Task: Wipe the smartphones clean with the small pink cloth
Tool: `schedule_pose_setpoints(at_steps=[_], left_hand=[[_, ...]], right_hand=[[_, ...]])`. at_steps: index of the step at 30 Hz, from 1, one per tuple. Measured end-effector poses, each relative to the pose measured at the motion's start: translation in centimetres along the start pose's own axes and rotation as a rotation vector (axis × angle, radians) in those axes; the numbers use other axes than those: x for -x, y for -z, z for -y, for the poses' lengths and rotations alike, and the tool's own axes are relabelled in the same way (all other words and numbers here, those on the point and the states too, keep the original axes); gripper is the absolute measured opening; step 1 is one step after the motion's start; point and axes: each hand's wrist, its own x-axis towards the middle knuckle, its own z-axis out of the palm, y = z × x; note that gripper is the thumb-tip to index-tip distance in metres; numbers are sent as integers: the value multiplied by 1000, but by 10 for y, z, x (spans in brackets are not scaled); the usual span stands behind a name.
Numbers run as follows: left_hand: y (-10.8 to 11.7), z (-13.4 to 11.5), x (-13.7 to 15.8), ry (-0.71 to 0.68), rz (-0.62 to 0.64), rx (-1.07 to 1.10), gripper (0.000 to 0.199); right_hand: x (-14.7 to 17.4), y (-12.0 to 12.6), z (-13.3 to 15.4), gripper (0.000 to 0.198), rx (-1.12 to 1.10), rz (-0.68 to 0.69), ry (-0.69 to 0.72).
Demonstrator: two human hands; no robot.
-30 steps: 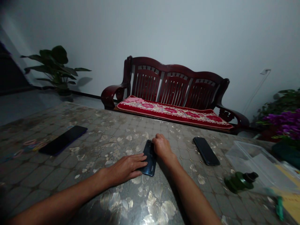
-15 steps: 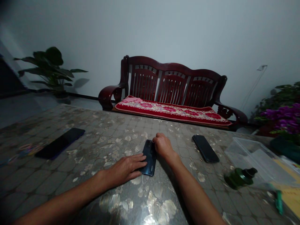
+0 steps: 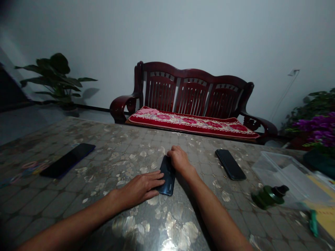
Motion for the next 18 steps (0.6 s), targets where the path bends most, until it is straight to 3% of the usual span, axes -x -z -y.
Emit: schedule_pose_setpoints(at_steps=[6,12,18], left_hand=[[-1,1,0,-16,-6,-34,36],[-4,4,0,-28,-21,-39,38],[-2,1,1,0,-6,-61,40]], right_hand=[[25,-2,-11,29,-134,-25,0],[49,-5,-9,27,-295,-34,122],[45,-14,-9,24,-291,-142,-26]])
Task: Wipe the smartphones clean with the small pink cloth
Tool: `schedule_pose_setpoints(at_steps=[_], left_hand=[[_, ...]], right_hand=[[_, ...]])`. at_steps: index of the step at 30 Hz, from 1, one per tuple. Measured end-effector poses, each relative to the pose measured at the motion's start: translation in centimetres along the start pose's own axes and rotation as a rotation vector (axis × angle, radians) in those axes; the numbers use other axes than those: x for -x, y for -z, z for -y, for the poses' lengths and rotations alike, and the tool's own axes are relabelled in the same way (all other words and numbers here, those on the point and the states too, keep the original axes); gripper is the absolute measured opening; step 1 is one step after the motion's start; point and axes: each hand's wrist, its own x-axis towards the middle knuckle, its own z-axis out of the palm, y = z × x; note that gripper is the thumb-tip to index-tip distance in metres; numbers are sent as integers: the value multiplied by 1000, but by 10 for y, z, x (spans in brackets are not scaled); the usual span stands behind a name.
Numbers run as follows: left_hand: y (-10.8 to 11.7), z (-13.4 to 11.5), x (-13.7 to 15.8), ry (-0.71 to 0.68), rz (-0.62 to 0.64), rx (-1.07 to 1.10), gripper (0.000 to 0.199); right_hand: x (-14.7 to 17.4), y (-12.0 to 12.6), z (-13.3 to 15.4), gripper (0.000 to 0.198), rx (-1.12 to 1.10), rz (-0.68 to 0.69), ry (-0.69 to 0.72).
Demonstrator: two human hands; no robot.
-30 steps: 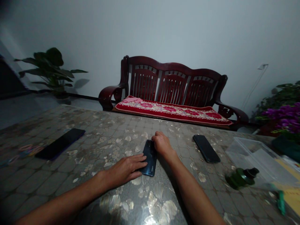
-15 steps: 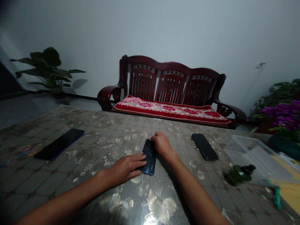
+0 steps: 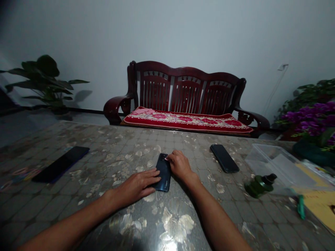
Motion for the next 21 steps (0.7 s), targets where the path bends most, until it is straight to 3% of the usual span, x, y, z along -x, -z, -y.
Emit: schedule_pose_setpoints(at_steps=[5,13,21], left_hand=[[-1,1,0,0,9,-7,40],[-1,1,0,0,20,-22,43],[-2,2,0,18,27,-38,44]], right_hand=[[1,-5,-5,24,-34,-18,53],[17,4,-2,26,-102,39,307],[0,-11,-9,25,-40,-105,127]])
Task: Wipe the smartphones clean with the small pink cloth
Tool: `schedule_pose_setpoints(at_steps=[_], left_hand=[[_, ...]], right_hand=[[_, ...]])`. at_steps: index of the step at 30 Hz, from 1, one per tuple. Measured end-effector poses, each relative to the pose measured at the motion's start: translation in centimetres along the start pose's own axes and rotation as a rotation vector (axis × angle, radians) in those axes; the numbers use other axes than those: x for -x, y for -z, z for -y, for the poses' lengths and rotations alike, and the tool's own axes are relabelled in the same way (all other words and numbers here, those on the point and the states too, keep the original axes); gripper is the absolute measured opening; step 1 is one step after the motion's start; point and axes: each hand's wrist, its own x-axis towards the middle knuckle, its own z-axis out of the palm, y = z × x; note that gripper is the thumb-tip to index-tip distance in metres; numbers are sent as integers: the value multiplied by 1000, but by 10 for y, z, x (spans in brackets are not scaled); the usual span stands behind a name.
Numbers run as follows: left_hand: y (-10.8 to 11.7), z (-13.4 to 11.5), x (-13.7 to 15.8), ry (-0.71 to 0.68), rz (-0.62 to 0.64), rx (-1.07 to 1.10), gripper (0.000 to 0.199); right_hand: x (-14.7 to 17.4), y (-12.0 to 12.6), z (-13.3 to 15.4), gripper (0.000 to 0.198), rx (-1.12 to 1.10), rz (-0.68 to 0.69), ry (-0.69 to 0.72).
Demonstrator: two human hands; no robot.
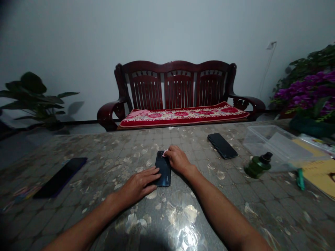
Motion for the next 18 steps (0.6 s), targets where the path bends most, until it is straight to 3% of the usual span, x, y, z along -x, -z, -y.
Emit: schedule_pose_setpoints(at_steps=[6,8,15,18], left_hand=[[-1,0,0,-6,-13,9,43],[0,0,0,-14,-19,10,42],[-1,1,1,-2,-16,-8,42],[-2,3,1,-14,-33,-4,41]], right_hand=[[11,10,11,33,-120,113,203],[14,11,13,33,-126,113,214],[1,-1,-1,31,-52,3,-56],[0,2,1,33,-64,23,-41]])
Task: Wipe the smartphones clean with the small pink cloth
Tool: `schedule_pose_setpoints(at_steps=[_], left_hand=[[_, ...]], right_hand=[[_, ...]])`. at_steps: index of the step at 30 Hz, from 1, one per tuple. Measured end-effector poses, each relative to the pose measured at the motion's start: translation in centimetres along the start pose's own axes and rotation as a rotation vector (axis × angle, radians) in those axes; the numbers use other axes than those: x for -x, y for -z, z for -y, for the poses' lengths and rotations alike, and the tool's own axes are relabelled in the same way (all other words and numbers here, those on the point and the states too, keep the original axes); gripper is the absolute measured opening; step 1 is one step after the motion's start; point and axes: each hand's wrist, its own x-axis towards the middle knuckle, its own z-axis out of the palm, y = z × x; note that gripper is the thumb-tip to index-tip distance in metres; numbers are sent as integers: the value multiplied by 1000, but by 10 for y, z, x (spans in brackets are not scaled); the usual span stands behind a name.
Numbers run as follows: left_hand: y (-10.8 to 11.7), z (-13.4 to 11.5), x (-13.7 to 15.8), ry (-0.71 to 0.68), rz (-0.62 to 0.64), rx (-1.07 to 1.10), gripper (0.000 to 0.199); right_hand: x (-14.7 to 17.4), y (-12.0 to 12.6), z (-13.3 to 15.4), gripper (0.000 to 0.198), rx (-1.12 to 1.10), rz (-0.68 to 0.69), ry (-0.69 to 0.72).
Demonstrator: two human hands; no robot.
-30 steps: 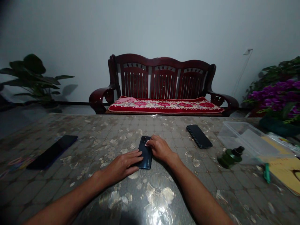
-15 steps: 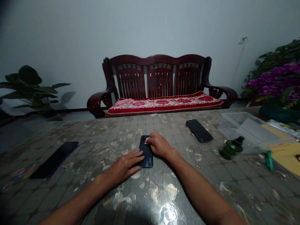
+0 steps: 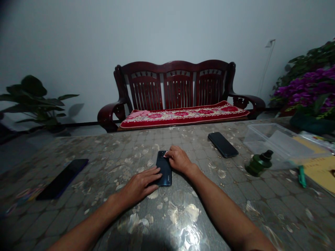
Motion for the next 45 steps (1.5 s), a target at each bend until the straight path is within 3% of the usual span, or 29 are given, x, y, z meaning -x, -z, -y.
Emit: schedule_pose_setpoints(at_steps=[8,17,26,35,41,45], left_hand=[[2,-2,-1,0,13,-7,41],[2,-3,0,-22,3,-40,39],[1,-3,1,-38,-22,-43,37],[5,-7,0,-23,3,-35,36],[4,-7,0,-15,0,-19,35],[3,-6,1,-25,-11,-4,36]], right_hand=[[15,11,10,36,-140,128,193],[-2,-4,0,29,85,-12,0],[12,5,17,30,-4,101,204],[1,-5,20,28,85,14,5],[2,-5,24,28,74,85,106],[-2,-12,27,25,88,68,90]])
